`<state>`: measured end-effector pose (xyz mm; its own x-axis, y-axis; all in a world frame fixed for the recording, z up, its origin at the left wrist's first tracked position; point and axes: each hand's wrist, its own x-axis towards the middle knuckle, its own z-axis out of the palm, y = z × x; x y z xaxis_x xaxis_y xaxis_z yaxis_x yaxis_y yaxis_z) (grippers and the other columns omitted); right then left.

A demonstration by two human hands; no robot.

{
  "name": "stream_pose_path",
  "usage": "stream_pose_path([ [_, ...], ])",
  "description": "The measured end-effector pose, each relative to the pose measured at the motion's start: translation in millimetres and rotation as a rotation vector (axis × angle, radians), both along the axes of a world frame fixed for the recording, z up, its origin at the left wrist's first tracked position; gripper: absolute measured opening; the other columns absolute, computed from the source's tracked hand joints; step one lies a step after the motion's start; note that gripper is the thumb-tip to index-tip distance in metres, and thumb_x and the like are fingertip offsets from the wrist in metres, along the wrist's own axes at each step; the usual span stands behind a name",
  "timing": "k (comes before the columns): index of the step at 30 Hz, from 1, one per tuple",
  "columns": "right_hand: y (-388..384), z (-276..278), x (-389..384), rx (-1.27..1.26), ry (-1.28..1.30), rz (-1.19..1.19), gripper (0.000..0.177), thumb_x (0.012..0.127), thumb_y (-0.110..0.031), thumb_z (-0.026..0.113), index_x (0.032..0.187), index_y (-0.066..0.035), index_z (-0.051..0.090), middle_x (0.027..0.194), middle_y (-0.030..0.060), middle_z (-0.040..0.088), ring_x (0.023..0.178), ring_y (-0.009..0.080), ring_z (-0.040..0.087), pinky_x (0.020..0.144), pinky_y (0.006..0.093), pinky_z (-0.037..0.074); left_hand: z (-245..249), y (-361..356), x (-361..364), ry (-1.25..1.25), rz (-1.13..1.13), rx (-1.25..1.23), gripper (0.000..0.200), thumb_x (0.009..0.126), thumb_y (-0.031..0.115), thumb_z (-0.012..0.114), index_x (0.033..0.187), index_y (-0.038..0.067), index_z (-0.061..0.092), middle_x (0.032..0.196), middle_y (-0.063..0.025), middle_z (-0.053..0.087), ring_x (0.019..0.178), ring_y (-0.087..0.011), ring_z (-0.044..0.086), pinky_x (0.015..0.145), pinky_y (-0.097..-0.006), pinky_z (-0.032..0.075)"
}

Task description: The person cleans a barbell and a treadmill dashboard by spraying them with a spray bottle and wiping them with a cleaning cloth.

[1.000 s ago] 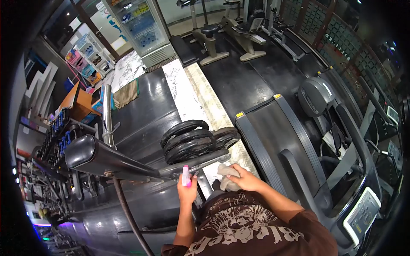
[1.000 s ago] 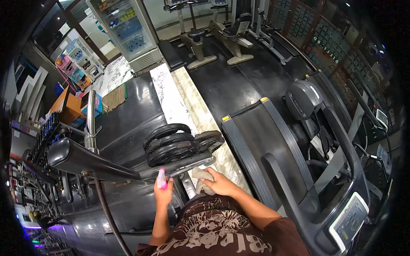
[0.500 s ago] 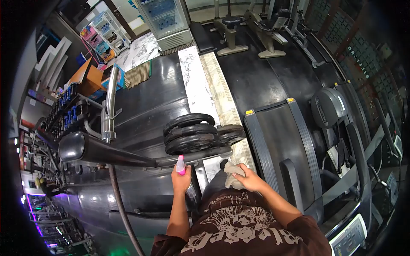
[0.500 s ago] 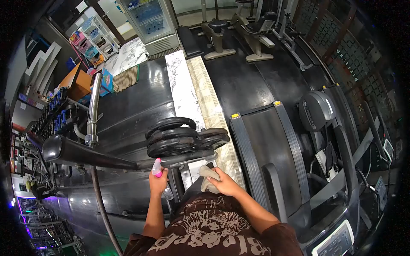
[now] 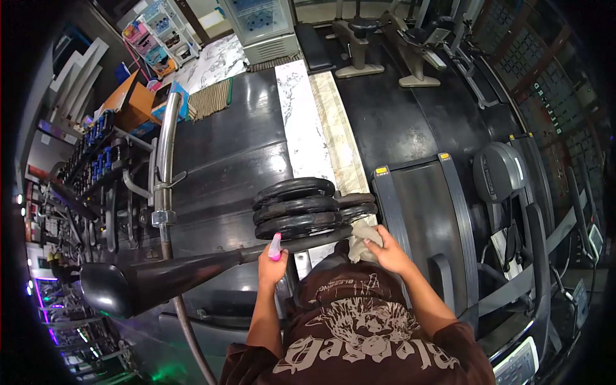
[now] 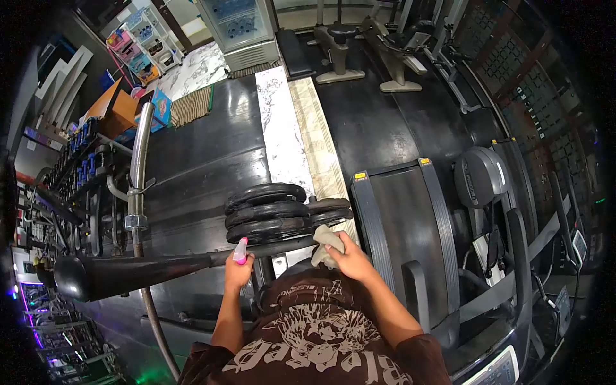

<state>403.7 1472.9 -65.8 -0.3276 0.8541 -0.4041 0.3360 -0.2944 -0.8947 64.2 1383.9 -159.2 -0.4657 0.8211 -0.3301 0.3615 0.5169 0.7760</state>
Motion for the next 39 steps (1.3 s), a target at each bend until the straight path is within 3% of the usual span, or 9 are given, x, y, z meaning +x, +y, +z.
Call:
stream_pose_path([
  [10,49.2,-23.7,-78.1,0.097,-0.037,0.27,0.043,0.096,-0.03,0.065,0.126,-0.003,0.051,0.117,0.0235,0.065,0.113,0.0359,0.063,0.096,0.0396,0.048,28.9,3.9,-10.9,0.017,-0.062,0.079,0.024,0.084,0.016,0.074,0.1,0.001,0.065,0.086,-0.0147,0.07,0.082,-0.0229,0.068,0.078,-0.0363,0.053],
  [13,65.5,-40.2,-124.2,0.398,-0.071,0.46,0.046,0.083,-0.013,0.071,0.126,-0.007,0.054,0.125,0.0213,0.058,0.119,0.0388,0.057,0.1,0.0427,0.045,52.1,-1.9,-9.1,0.026,-0.073,0.119,0.023,0.084,0.016,0.076,0.097,0.001,0.064,0.082,-0.013,0.068,0.075,-0.0197,0.064,0.074,-0.0349,0.052],
  [16,74.3,-42.5,-186.4,0.81,-0.155,0.678,0.055,0.077,-0.007,0.07,0.13,-0.012,0.055,0.134,0.0165,0.052,0.121,0.037,0.052,0.1,0.0472,0.044,94.3,-10.6,-2.8,0.048,-0.068,0.177,0.02,0.084,0.014,0.076,0.093,0.002,0.062,0.077,-0.0116,0.065,0.067,-0.0172,0.059,0.067,-0.0332,0.051],
  [22,61.8,-81.1,-268.5,0.857,-0.494,1.026,0.05,0.086,-0.014,0.059,0.135,-0.026,0.058,0.137,0.0114,0.048,0.133,0.0367,0.041,0.101,0.05,0.04,198.6,-33.9,6.1,0.166,-0.088,0.321,0.019,0.081,0.011,0.076,0.091,0.001,0.062,0.075,-0.0115,0.063,0.064,-0.0222,0.06,0.064,-0.0327,0.049],
  [28,69.2,-98.7,-171.2,0.943,-0.417,0.794,0.053,0.084,-0.007,0.058,0.13,-0.034,0.063,0.126,0.0063,0.053,0.111,0.034,0.055,0.085,0.044,0.052,232.4,-48.9,-17.0,0.384,-0.06,0.488,0.017,0.08,0.009,0.074,0.09,0.0,0.064,0.076,-0.011,0.065,0.066,-0.0245,0.065,0.064,-0.0316,0.05],
  [30,69.7,-122.2,-132.4,0.932,-0.394,0.691,0.06,0.079,-0.005,0.063,0.131,-0.034,0.062,0.121,0.007,0.054,0.105,0.0332,0.057,0.085,0.0427,0.054,231.6,-50.8,-25.8,0.349,-0.101,0.48,0.021,0.079,0.004,0.077,0.098,0.001,0.07,0.087,-0.0123,0.071,0.076,-0.026,0.067,0.076,-0.0331,0.052],
  [33,75.0,-113.5,-89.1,0.627,-0.484,0.718,0.06,0.075,-0.006,0.067,0.131,-0.027,0.062,0.122,0.0094,0.056,0.11,0.0344,0.057,0.089,0.0432,0.053,238.0,-44.6,-29.3,0.27,-0.131,0.461,0.024,0.079,0.0,0.076,0.103,0.001,0.071,0.095,-0.0112,0.074,0.083,-0.0223,0.069,0.081,-0.0325,0.052],
  [37,74.0,-95.3,-119.1,0.806,-0.134,0.412,0.062,0.068,-0.006,0.073,0.129,-0.016,0.062,0.132,0.0127,0.055,0.123,0.0366,0.055,0.099,0.0449,0.05,229.9,-45.2,-39.8,0.157,-0.195,0.506,0.025,0.081,-0.002,0.074,0.105,-0.002,0.07,0.099,-0.0118,0.074,0.09,-0.0219,0.07,0.085,-0.0329,0.053],
  [39,80.6,-61.5,-170.0,0.875,-0.094,0.537,0.061,0.071,-0.007,0.074,0.129,-0.019,0.062,0.127,0.0126,0.055,0.12,0.0351,0.054,0.1,0.0431,0.048,227.0,-46.7,-45.1,0.106,-0.239,0.531,0.024,0.082,-0.002,0.073,0.106,-0.002,0.07,0.099,-0.013,0.074,0.091,-0.0227,0.07,0.086,-0.0336,0.053],
])
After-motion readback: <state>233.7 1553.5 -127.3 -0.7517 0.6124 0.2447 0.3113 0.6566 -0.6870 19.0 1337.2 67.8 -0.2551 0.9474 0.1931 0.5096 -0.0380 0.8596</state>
